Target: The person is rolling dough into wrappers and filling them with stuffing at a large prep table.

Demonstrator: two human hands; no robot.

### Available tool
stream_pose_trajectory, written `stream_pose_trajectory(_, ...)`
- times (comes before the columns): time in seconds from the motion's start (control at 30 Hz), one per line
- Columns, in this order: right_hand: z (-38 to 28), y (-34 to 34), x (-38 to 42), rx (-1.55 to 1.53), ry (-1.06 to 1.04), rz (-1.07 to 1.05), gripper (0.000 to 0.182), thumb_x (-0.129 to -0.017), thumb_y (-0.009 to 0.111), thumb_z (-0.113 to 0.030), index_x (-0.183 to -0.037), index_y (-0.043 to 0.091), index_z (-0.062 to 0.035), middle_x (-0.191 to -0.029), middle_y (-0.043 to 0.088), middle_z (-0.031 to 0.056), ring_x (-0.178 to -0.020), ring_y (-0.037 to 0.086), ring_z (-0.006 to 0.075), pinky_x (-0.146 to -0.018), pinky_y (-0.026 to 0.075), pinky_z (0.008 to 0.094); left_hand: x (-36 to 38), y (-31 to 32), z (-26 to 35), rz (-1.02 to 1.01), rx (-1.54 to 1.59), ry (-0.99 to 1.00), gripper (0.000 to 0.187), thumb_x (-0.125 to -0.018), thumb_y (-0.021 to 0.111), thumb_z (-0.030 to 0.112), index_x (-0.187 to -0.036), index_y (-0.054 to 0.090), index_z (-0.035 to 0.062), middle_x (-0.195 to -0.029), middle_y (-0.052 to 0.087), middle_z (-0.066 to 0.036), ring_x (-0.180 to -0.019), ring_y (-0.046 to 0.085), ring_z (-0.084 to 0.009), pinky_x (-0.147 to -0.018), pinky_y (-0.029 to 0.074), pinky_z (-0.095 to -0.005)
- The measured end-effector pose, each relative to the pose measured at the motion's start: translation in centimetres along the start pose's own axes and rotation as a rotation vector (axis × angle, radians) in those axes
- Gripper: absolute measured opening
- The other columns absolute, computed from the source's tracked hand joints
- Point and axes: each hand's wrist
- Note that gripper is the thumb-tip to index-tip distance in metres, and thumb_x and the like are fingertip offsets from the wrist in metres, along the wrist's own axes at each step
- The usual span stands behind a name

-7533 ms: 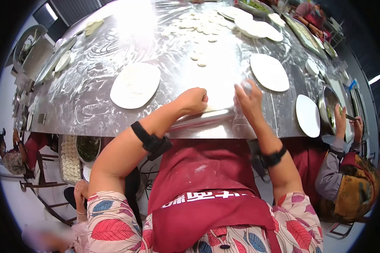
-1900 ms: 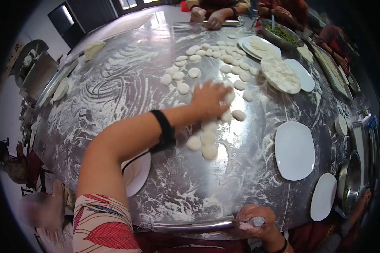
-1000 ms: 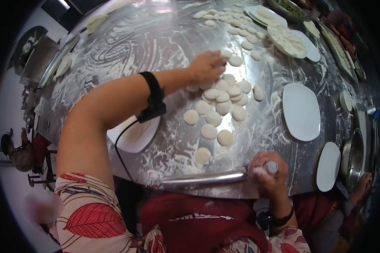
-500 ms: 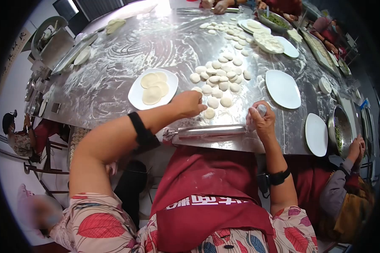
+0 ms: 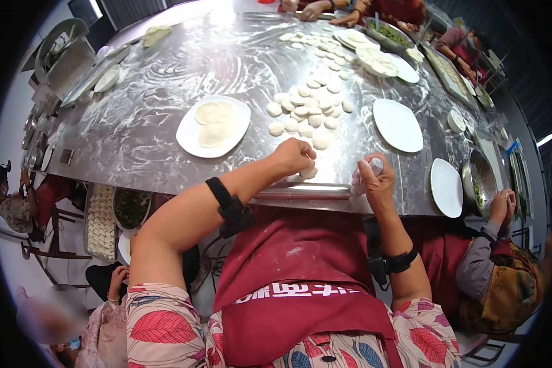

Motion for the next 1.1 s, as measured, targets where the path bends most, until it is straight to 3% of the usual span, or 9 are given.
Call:
stream_pose_trajectory(0.13,-1.2,0.7,-0.5,0.046,0.015,0.045,0.012,-0.087,0.063,-0.010,-0.085,0.052,-0.0055,-0.058,0.054,0.0013,-0.049,0.050,0.0061,-0.044,0.037,0.0207,-0.1,0.3,0.5,0.024,-0.291,0.113,0.016,-0.071,0.064,0.007,-0.085,0.066,0.0013,-0.082,0.066,-0.013,-0.073,0.061,-0.0202,-0.069,0.048,-0.0307)
stream_pose_trajectory(0.23,-1.1,1.1,-1.3,0.099,-0.018,0.065,0.012,-0.087,0.062,-0.010,-0.084,0.052,-0.0046,-0.058,0.054,0.0011,-0.049,0.049,0.0059,-0.043,0.037,0.0216,0.2,0.0,1.6,-0.026,-0.492,0.076,0.016,-0.071,0.063,0.009,-0.085,0.066,0.0015,-0.078,0.066,-0.012,-0.070,0.061,-0.0199,-0.067,0.048,-0.0310)
stream_pose_trajectory(0.5,0.2,1.0,-3.1,0.158,-0.046,0.051,0.016,-0.085,0.063,-0.013,-0.081,0.051,-0.0030,-0.059,0.053,0.0014,-0.051,0.050,0.0074,-0.046,0.040,0.0242,-1.0,-0.5,3.0,-0.230,-0.429,0.068,0.016,-0.071,0.063,0.016,-0.077,0.066,0.0014,-0.067,0.064,-0.012,-0.064,0.060,-0.0198,-0.061,0.047,-0.0330)
stream_pose_trajectory(0.57,-0.6,0.4,-0.4,0.253,-0.104,0.099,0.014,-0.084,0.062,-0.010,-0.082,0.051,-0.0030,-0.061,0.057,0.0037,-0.052,0.054,0.0086,-0.047,0.043,0.0237,-0.1,-0.6,1.5,-0.085,-0.472,0.098,0.014,-0.071,0.063,0.014,-0.076,0.066,0.0014,-0.068,0.064,-0.011,-0.064,0.060,-0.0187,-0.062,0.047,-0.0322)
stream_pose_trajectory(0.63,-0.2,0.4,0.3,0.162,-0.004,0.116,0.013,-0.084,0.062,-0.009,-0.083,0.051,-0.0027,-0.062,0.057,0.0040,-0.052,0.054,0.0089,-0.047,0.043,0.0234,0.9,-1.0,0.6,0.017,-0.357,0.038,0.016,-0.072,0.063,0.015,-0.079,0.066,0.0011,-0.071,0.065,-0.012,-0.066,0.061,-0.0196,-0.064,0.047,-0.0320)
stream_pose_trajectory(0.87,0.5,2.3,-5.3,0.178,-0.040,0.050,0.015,-0.085,0.062,-0.011,-0.080,0.049,-0.0030,-0.057,0.052,0.0023,-0.048,0.049,0.0083,-0.044,0.039,0.0238,-0.6,-0.1,1.4,-0.022,-0.398,0.021,0.016,-0.073,0.064,0.014,-0.084,0.067,0.0013,-0.073,0.066,-0.013,-0.066,0.061,-0.0191,-0.063,0.047,-0.0315)
stream_pose_trajectory(1.0,-1.4,1.0,0.2,0.363,-0.152,0.154,0.012,-0.085,0.060,-0.011,-0.082,0.051,-0.0027,-0.059,0.054,0.0015,-0.052,0.052,0.0085,-0.046,0.042,0.0241,0.4,-1.2,0.8,-0.091,-0.416,0.125,0.012,-0.073,0.063,0.013,-0.077,0.065,0.0015,-0.069,0.064,-0.011,-0.065,0.060,-0.0176,-0.061,0.047,-0.0319)
stream_pose_trajectory(1.07,-0.1,0.4,1.3,0.071,0.020,0.101,0.013,-0.085,0.060,-0.011,-0.083,0.051,-0.0023,-0.061,0.055,0.0023,-0.053,0.052,0.0083,-0.047,0.042,0.0241,0.7,-1.5,0.4,-0.058,-0.269,0.001,0.010,-0.072,0.061,0.010,-0.077,0.063,0.0017,-0.068,0.062,-0.010,-0.065,0.060,-0.0171,-0.059,0.046,-0.0321)
stream_pose_trajectory(1.1,0.0,0.7,0.5,0.142,0.012,0.100,0.013,-0.085,0.060,-0.011,-0.083,0.051,-0.0020,-0.061,0.055,0.0024,-0.052,0.052,0.0083,-0.047,0.041,0.0241,1.0,-1.6,0.5,-0.080,-0.221,-0.061,0.010,-0.072,0.060,0.010,-0.077,0.063,0.0017,-0.068,0.062,-0.010,-0.065,0.060,-0.0173,-0.059,0.046,-0.0322)
Point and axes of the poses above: each hand's wrist, its own x-axis away from the middle knuckle, its own y-axis out of the palm, z = x × y
